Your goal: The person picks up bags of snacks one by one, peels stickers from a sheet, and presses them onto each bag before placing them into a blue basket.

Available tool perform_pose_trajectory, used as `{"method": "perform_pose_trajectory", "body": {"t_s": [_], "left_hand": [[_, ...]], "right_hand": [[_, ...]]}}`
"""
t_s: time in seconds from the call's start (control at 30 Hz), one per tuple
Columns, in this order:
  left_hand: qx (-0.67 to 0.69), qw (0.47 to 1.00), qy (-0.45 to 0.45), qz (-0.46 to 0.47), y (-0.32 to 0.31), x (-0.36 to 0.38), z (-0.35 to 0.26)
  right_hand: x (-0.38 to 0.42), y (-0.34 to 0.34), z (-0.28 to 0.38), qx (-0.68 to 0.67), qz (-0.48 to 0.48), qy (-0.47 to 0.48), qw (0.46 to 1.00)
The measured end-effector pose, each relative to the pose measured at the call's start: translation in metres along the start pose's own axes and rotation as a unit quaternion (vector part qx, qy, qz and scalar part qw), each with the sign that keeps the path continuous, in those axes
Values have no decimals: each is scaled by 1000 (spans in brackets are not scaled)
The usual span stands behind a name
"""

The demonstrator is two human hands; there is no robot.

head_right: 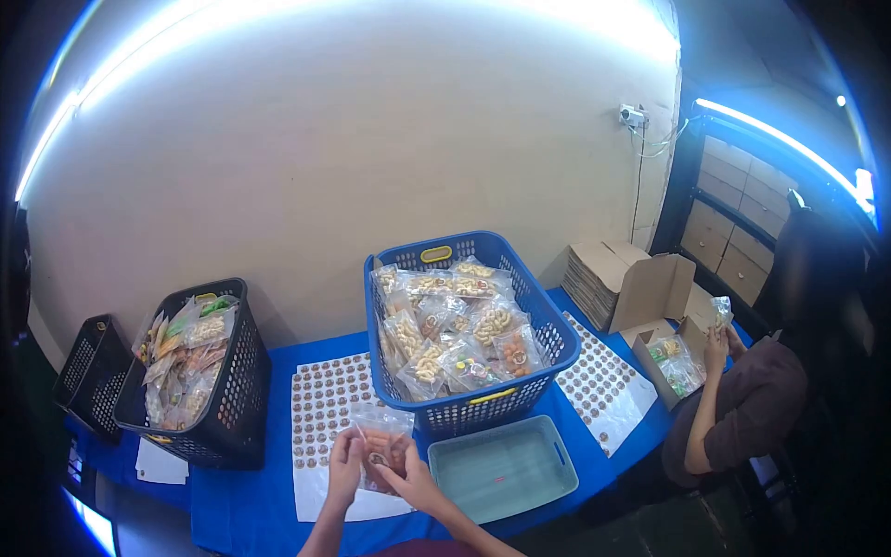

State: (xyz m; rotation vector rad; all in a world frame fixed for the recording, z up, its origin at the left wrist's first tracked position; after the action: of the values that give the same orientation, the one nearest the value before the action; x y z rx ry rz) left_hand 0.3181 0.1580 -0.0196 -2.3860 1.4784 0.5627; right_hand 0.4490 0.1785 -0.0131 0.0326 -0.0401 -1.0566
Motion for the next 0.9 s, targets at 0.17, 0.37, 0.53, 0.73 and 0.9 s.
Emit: {"method": "perform_pose_trajectory", "body": {"t_s": [0.17,0.37,0.53,0.73,0.9], "left_hand": [[103,991,49,-67,18,-14,-14],[92,989,23,-116,42,-13,-14],[-86,994,-66,1,40,-19,-47],[-133,967,-97,192,-22,3,-55],[-257,930,-199,171,-17,-3,-72]], "right_hand": [[6,-26,1,-15,28,36,999],[4,-26,-5,10,70,59,996],[-2,18,19,47,8,56,997],[3,9,43,217,-36,162,962],[11,1,47,204,-107,163,959]]}}
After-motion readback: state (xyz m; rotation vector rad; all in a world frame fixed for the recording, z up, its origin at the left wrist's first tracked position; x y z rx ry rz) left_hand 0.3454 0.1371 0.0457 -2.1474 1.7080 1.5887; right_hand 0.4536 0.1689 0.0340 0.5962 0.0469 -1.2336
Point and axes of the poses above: each hand's wrist, its own x-axis away from the middle knuckle, its own y-axis out of the back of the hand, z = x × y, the point moved 10 cm from there along -x, towards the middle knuckle, and after that the axes turned 12 degrees about -y, right-handed, at the moved point
